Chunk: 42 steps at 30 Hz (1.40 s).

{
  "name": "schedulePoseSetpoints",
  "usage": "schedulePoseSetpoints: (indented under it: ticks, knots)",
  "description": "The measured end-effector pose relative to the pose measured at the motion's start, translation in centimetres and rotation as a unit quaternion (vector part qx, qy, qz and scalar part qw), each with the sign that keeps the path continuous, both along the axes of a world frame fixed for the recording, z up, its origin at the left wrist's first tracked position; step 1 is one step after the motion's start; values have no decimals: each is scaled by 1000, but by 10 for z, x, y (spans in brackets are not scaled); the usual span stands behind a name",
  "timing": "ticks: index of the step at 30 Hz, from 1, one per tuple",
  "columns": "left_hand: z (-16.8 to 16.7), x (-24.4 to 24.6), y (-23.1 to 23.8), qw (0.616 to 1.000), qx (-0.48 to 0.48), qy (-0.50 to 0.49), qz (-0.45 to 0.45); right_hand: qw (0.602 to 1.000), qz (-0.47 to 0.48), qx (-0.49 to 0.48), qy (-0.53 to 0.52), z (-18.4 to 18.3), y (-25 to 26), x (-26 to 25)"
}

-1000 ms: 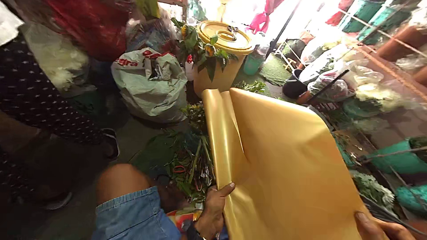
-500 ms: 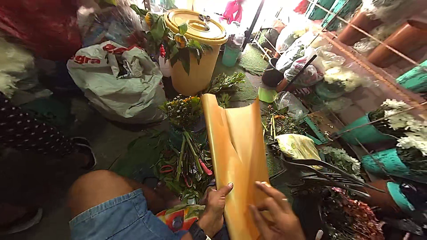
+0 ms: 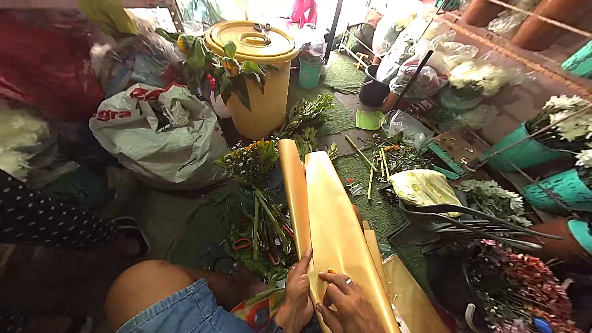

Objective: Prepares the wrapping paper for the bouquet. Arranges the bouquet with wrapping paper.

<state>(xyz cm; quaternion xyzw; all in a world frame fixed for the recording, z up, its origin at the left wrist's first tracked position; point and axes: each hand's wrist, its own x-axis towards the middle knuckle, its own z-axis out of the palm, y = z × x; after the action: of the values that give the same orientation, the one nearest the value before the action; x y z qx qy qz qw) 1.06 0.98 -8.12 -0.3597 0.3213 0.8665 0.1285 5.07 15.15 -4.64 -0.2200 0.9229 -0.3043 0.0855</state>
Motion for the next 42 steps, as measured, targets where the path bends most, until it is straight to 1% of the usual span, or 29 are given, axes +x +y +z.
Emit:
schedulePoseSetpoints:
  ticks: [3, 6, 8, 10, 11, 13, 14, 16, 18, 20, 21, 22, 24, 26, 28, 30, 32, 34, 35, 36, 38, 40, 41, 42]
  knots:
    - [2, 0, 1, 1000, 0, 6, -7, 1000, -3, -7, 6, -4, -4, 1]
    - [3, 0, 3, 999, -44, -9, -21, 1000, -6, -19, 22, -11, -7, 3]
    - [3, 0, 2, 996, -75, -17, -34, 999, 10, -31, 17, -13, -6, 4]
    - [6, -1, -1, 993, -106, -6, -44, 996, 37, -84, -20, 0, 3, 3]
    - [11, -2, -5, 989, -134, 7, -54, 990, 32, -136, -34, 12, 10, 1]
    - [29, -2, -16, 978, -190, 50, -77, 970, -16, -242, -12, 36, 31, -6]
    - [41, -2, -25, 971, -210, 85, -80, 960, -47, -274, 19, 44, 44, -13]
    - [74, -2, -46, 950, -232, 194, -82, 937, -116, -317, 85, 45, 66, -38]
    - [111, 0, -73, 912, -245, 316, -90, 914, -190, -342, 104, 37, 70, -68]
    - [152, 6, -101, 860, -301, 405, -82, 913, -229, -328, 74, 25, 53, -101]
    - [174, 13, -115, 836, -343, 423, -70, 920, -230, -315, 41, 17, 37, -118]
    - [194, 21, -127, 819, -387, 421, -48, 928, -225, -298, 3, 9, 17, -135]
    - [219, 36, -161, 783, -445, 434, -7, 939, -202, -260, -95, -9, -33, -168]
    - [220, 51, -215, 753, -472, 457, 21, 947, -183, -207, -162, -31, -91, -196]
    - [212, 65, -270, 748, -475, 462, 28, 955, -192, -132, -183, -55, -150, -214]
    - [208, 70, -294, 742, -507, 436, 54, 957, -215, -69, -183, -83, -200, -224]
    - [200, 68, -303, 732, -531, 418, 82, 954, -244, -15, -173, -118, -233, -229]
    - [192, 62, -310, 727, -531, 422, 103, 950, -269, 30, -155, -145, -248, -231]
    - [189, 57, -315, 722, -533, 429, 103, 949, -272, 40, -153, -151, -249, -230]
    - [190, 49, -320, 715, -537, 440, 84, 948, -274, 35, -158, -153, -246, -229]
    - [204, 17, -316, 702, -522, 484, 29, 945, -283, 5, -167, -153, -232, -228]
    - [230, -26, -275, 692, -515, 495, 101, 936, -301, -44, -177, -147, -212, -229]
    - [236, -41, -267, 686, -509, 506, 118, 930, -309, -75, -186, -142, -199, -230]
    - [233, -52, -270, 677, -502, 523, 125, 920, -321, -108, -195, -135, -185, -231]
